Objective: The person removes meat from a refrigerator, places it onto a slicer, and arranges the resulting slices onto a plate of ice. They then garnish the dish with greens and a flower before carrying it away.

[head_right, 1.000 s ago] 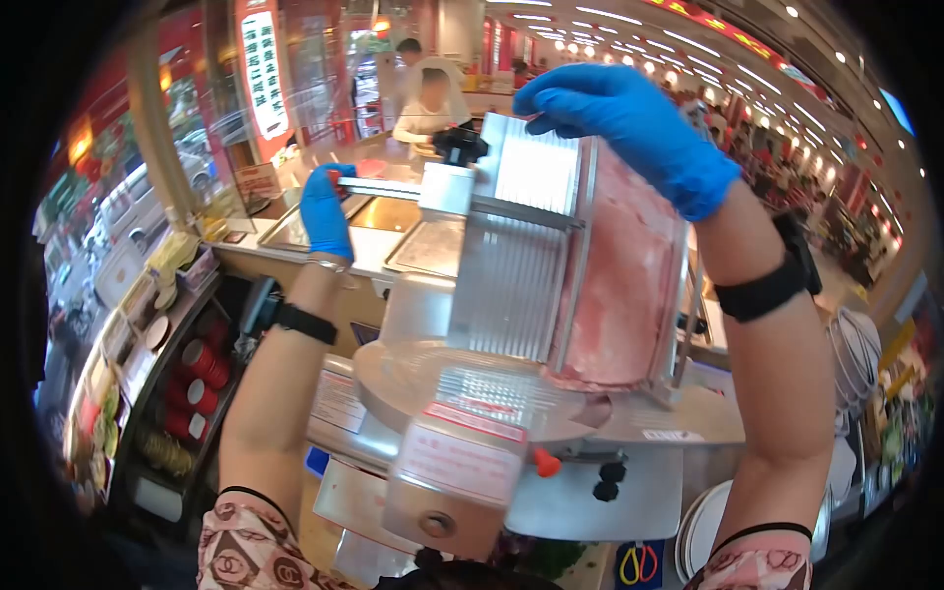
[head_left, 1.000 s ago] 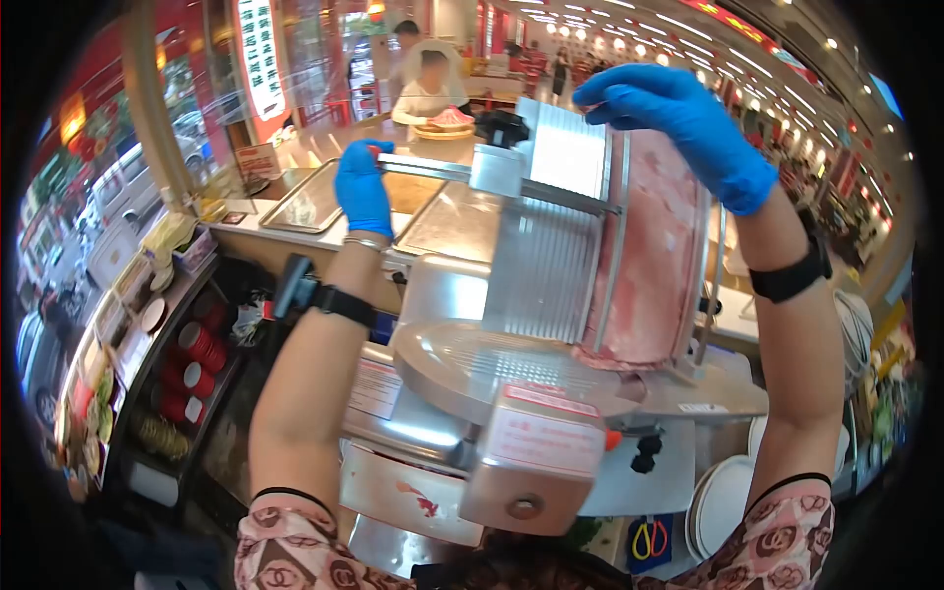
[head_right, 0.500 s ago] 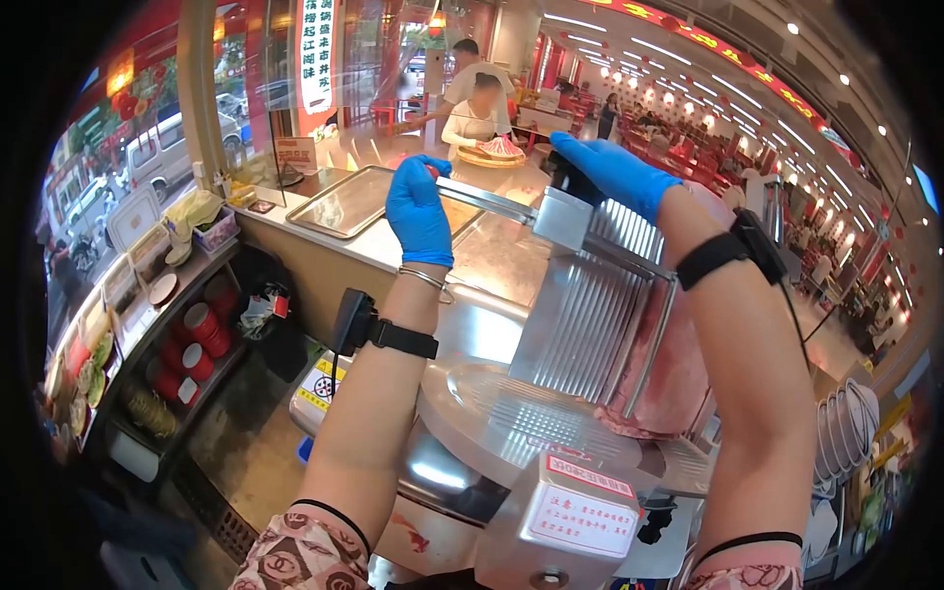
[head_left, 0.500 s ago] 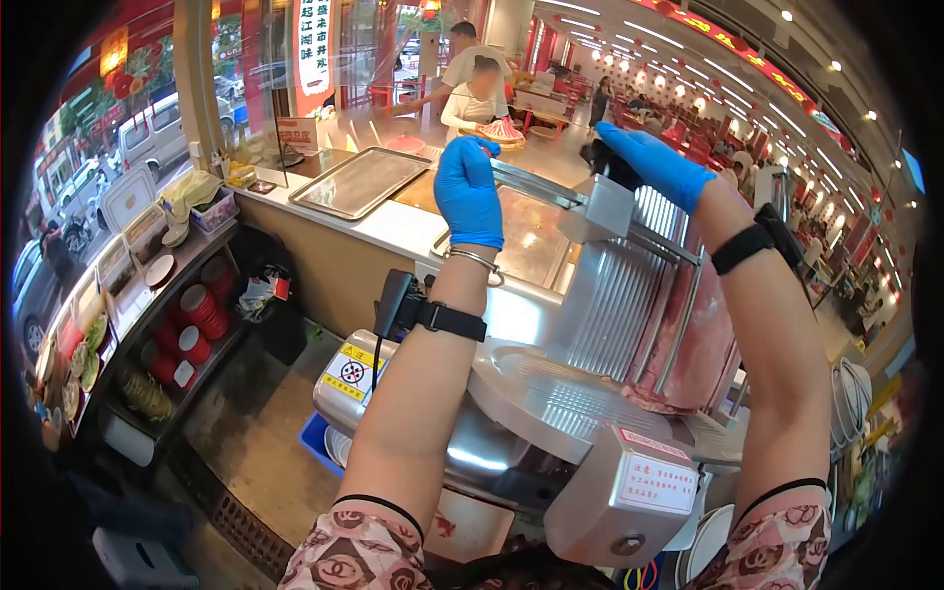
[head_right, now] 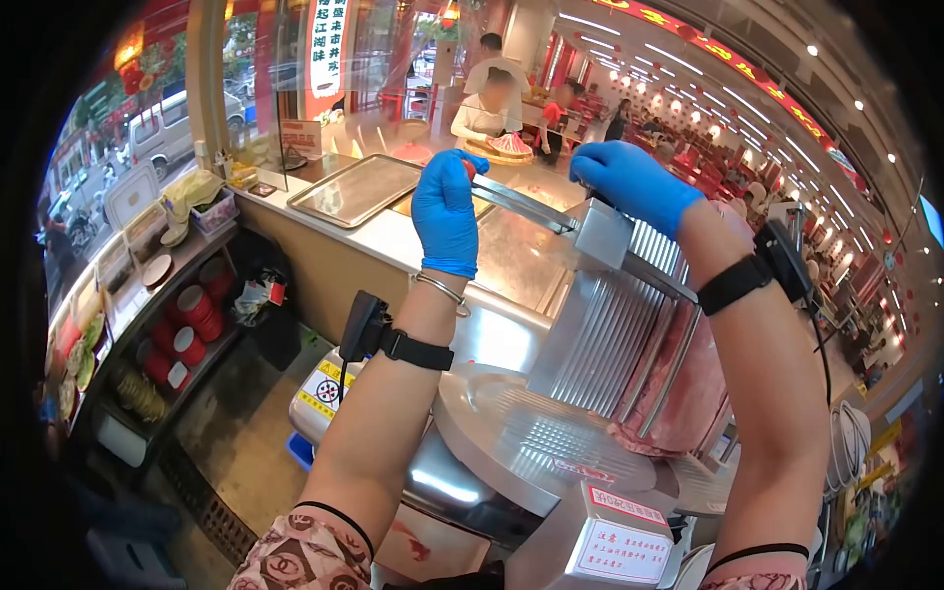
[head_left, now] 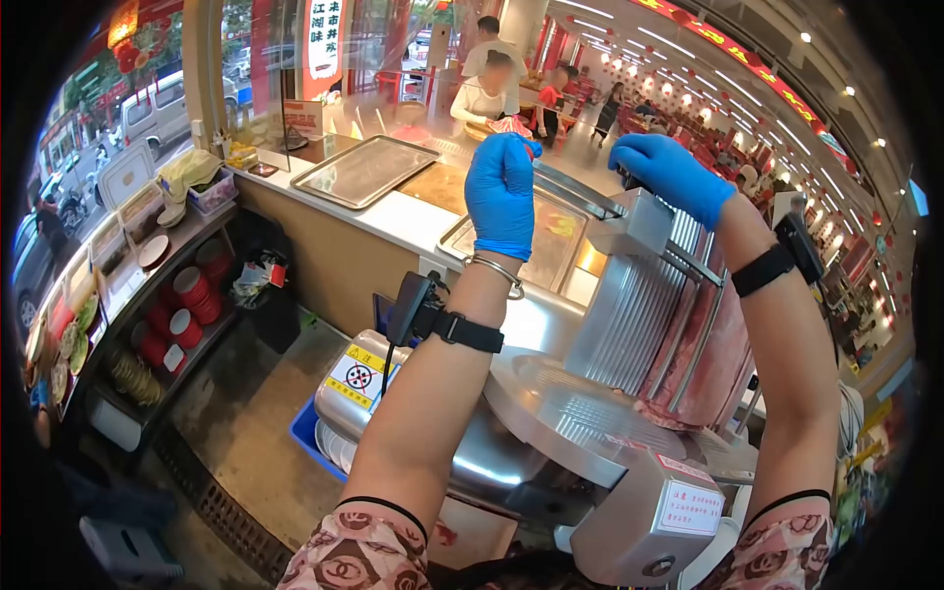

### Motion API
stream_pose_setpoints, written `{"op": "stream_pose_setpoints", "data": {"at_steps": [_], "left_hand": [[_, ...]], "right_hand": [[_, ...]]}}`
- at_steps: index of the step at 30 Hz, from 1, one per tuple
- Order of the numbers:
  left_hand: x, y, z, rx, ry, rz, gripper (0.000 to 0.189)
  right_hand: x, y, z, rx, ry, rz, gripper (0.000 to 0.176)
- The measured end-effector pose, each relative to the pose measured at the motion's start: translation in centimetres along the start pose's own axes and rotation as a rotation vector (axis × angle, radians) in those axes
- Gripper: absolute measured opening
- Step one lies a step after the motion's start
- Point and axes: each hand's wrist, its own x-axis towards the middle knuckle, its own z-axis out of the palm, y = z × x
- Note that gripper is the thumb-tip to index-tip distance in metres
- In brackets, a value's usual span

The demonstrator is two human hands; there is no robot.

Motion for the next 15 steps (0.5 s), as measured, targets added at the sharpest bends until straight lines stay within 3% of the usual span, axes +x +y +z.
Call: {"op": "stream_pose_setpoints", "data": {"at_steps": [1,2,4,5,7,9,11,13,15], "left_hand": [[0.0,0.1,0.0,0.016,0.01,-0.016,0.027],[0.0,0.0,-0.1,0.016,0.013,-0.016,0.027],[0.0,-0.1,-0.1,0.021,0.008,-0.017,0.027],[-0.1,-0.1,0.0,0.016,0.01,-0.018,0.027],[-0.1,-0.2,-0.1,0.02,0.0,-0.01,0.026],[-0.1,-0.2,-0.1,0.033,-0.001,-0.015,0.026],[-0.1,-0.1,-0.1,0.051,-0.004,-0.017,0.026],[-0.1,0.2,0.1,0.08,0.038,0.001,0.02],[0.0,0.3,0.1,0.083,0.035,-0.001,0.02]], "right_hand": [[0.7,-1.1,-0.2,-0.411,-0.031,0.112,0.032],[1.7,-1.9,0.0,-0.413,-0.033,0.11,0.032],[3.1,-3.0,0.1,-0.805,-0.189,0.314,0.034],[2.4,-3.2,-0.5,-0.809,-0.19,0.318,0.034],[0.4,-2.7,-2.4,-0.085,-0.284,0.317,0.037],[-2.0,-3.1,-3.2,0.075,-0.196,0.364,0.046],[-1.7,1.3,-1.7,0.216,-0.044,0.071,0.039],[-1.1,1.1,-0.4,0.307,-0.066,0.036,0.031],[-0.4,1.3,0.7,0.37,-0.013,-0.151,0.027]]}}
